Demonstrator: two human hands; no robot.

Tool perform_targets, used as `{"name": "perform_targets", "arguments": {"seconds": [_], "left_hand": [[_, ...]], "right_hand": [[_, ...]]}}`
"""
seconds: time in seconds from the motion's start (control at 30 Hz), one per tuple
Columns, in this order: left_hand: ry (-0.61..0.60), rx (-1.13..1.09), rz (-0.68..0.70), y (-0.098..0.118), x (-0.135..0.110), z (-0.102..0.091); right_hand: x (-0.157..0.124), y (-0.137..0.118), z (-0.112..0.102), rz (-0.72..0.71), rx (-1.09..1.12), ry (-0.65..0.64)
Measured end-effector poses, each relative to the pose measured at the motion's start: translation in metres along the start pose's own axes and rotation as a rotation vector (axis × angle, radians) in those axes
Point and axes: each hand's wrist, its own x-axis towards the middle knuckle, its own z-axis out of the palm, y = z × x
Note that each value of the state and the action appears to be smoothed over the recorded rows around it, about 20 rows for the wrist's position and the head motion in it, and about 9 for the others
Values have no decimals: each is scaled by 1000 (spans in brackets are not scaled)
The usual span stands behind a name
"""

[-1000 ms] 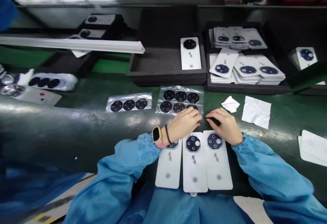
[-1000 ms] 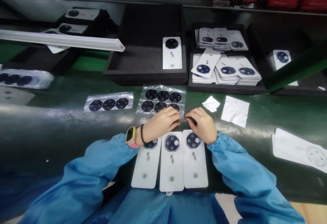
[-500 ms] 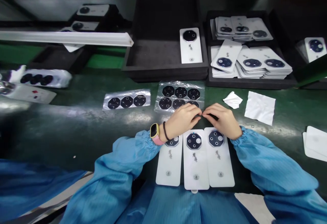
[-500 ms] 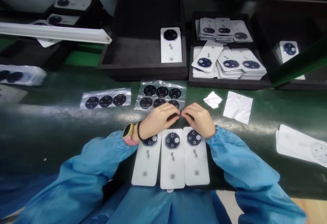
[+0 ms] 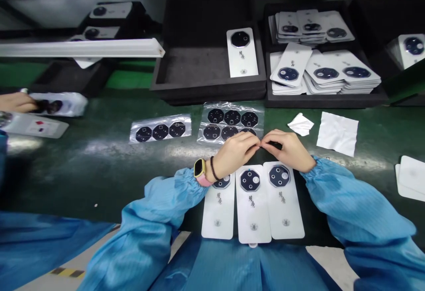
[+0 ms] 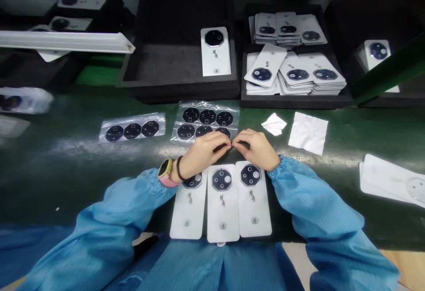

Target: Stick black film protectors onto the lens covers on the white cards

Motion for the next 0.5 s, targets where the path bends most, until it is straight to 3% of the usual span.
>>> {"name": "perform_targets", "arguments": {"seconds": [0.27, 0.5], "left_hand": [[-25, -11, 40, -1, -2, 3], [-83, -37, 12, -3, -2, 4]], "right_hand": [[1, 4, -1, 99, 31, 22], [1, 5, 4, 139, -14, 115]]}}
